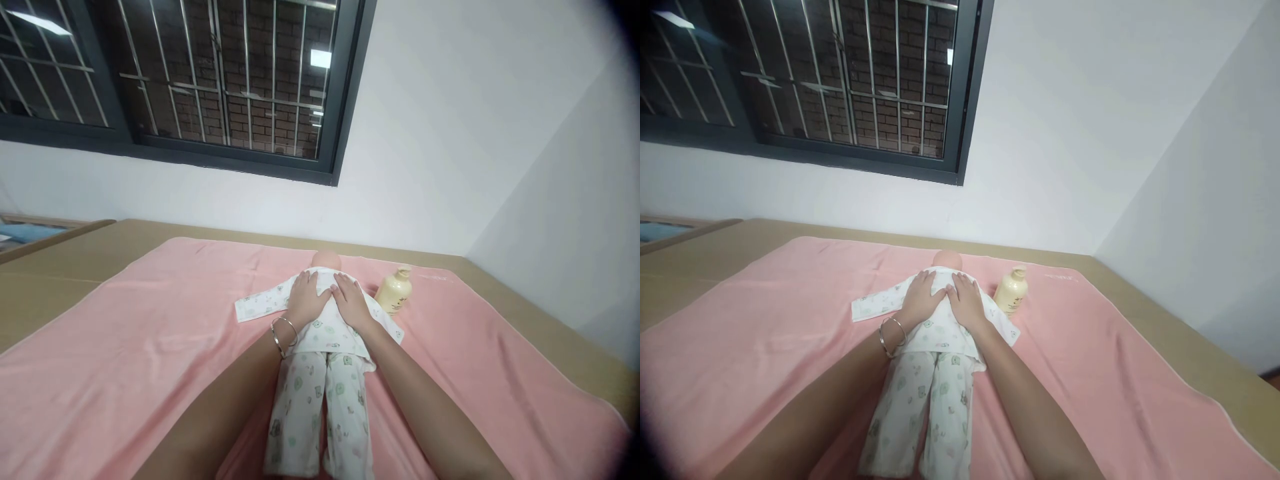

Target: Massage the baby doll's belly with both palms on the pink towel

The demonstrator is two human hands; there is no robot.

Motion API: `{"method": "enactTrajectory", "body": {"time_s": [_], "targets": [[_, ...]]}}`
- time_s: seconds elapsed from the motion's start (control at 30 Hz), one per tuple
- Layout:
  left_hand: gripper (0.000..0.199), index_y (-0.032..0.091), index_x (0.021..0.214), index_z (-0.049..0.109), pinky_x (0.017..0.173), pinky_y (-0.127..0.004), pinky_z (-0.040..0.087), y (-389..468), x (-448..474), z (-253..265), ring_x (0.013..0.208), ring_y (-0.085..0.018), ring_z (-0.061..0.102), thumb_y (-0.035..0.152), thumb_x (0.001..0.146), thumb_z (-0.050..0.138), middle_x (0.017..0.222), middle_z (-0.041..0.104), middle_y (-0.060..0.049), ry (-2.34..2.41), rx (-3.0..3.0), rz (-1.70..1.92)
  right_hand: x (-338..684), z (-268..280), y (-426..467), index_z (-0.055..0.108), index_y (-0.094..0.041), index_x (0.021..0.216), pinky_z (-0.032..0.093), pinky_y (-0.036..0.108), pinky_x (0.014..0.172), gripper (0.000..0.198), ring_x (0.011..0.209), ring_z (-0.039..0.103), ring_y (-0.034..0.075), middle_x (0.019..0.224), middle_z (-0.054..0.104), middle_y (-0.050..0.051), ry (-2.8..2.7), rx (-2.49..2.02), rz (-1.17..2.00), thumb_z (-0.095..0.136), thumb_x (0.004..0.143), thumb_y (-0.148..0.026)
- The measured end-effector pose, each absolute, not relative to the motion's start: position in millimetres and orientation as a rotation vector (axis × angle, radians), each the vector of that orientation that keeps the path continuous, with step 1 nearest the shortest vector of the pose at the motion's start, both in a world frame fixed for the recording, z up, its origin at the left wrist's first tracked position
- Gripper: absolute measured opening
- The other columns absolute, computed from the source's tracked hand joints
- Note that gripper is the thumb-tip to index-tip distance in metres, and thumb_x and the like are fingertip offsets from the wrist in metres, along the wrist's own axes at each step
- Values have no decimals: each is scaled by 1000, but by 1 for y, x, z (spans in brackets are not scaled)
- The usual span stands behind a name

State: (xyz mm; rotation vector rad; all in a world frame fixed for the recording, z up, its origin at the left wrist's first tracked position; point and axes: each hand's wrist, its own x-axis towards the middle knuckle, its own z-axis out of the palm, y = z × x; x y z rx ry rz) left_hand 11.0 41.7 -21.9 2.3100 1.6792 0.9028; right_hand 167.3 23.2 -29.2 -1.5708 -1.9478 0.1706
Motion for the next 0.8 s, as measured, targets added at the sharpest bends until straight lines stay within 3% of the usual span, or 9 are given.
{"method": "enactTrajectory", "body": {"time_s": [0.8], "targets": [[59,12,136,47,117,-45,25,42,10,-22,140,-32,35,46,88,50,147,44,-17,1675,2326,916,167,-28,23,41,-16,145,12,46,120,54,144,27,21,153,38,9,-1975,-1594,157,26,101,-42]]}}
